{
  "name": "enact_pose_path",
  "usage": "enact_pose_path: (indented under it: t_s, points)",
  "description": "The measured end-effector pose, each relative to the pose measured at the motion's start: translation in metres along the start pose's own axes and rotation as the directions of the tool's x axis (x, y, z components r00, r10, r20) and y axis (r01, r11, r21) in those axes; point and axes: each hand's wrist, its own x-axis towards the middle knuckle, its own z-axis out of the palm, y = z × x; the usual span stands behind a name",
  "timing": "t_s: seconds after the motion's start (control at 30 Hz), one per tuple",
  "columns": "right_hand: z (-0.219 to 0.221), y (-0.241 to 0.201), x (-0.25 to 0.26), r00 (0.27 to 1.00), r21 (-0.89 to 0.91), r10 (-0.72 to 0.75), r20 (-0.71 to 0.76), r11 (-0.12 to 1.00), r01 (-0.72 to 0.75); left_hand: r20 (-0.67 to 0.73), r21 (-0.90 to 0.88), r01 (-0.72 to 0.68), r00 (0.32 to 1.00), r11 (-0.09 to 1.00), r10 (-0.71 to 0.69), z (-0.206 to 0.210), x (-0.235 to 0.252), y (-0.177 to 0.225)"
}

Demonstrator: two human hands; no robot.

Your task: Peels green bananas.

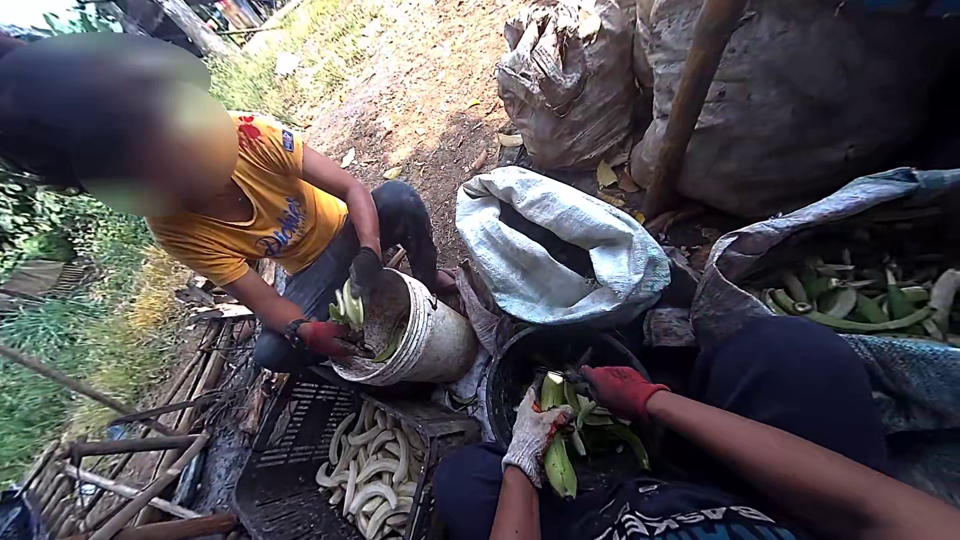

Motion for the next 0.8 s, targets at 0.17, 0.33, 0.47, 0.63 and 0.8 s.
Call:
enact_pose_path:
  t_s: [0.17,0.33,0.47,0.63,0.8]
  points:
    - [-0.006,0.014,-0.005,0.998,0.598,-0.056,-0.01,0.8,0.051,-0.051,0.083,-0.073,0.996,0.994,0.078,-0.009,0.001,-0.006]
    - [0.001,0.02,-0.016,0.893,0.98,-0.439,0.103,0.198,-0.016,0.044,0.342,-0.202,0.979,0.918,0.199,-0.009,-0.001,0.0]
    - [0.005,0.02,-0.017,0.829,0.999,-0.559,0.03,0.006,-0.032,0.047,0.456,-0.243,0.967,0.856,0.249,0.0,-0.008,0.005]
    - [0.01,-0.001,-0.027,0.837,0.999,-0.545,-0.036,-0.033,0.021,-0.173,0.601,-0.136,0.94,0.787,0.295,0.026,-0.01,0.013]
    - [-0.004,-0.033,-0.042,0.96,0.943,-0.272,-0.065,-0.331,-0.03,-0.225,0.552,-0.282,0.856,0.784,0.466,0.03,-0.009,0.011]
